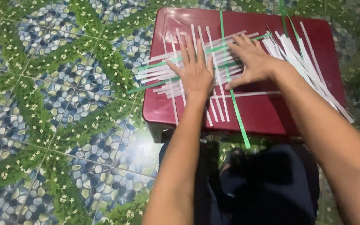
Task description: The person weaves white and green plastic strips on a red stool, alternating them to form a grid pattern. They adjust the alignment of the strips and continue adding more to expand the woven section.
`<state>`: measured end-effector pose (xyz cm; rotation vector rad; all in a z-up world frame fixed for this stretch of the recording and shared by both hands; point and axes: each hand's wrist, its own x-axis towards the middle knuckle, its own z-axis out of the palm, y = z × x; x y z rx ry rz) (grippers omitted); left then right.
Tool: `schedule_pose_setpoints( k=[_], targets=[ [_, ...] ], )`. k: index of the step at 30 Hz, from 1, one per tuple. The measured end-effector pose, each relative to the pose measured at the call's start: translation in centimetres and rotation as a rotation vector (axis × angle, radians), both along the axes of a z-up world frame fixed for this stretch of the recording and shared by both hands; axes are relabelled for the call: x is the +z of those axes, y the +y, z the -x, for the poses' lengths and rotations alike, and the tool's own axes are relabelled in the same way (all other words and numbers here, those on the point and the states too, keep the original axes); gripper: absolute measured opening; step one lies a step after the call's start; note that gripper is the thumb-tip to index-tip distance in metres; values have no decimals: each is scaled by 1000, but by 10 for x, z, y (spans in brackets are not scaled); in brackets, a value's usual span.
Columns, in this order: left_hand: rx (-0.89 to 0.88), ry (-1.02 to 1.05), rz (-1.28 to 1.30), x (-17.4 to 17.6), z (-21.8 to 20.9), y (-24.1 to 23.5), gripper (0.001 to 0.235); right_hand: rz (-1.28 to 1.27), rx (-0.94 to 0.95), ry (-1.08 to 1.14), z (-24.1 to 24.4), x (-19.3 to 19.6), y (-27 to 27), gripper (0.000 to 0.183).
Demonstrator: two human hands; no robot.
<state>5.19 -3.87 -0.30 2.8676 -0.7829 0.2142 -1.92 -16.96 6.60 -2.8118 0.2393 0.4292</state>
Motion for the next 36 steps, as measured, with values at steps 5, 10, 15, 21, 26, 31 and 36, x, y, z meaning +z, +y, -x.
schedule_pose_setpoints(
  k=[5,10,15,21,26,31,36],
  targets=[
    [-159,198,-20,0,0,-8,61,124,48,66,-14,-3,-16,134],
    [-301,221,-155,2,-1,-3,60,66,93,65,-13,-12,-16,132],
    [-275,210,-94,2,5,1,57,6,20,-106,7,3,-2,138],
    [-280,202,-80,1,5,0,56,-11,13,-73,11,-18,-21,140],
    [-283,183,-69,-1,4,0,56,-42,14,-103,12,-20,-19,140],
    [-281,180,-72,-1,5,1,56,-117,1,-100,6,-16,-13,145],
    [-286,171,-61,-3,5,-2,56,-145,19,-74,0,-21,-18,148]
  ],
)
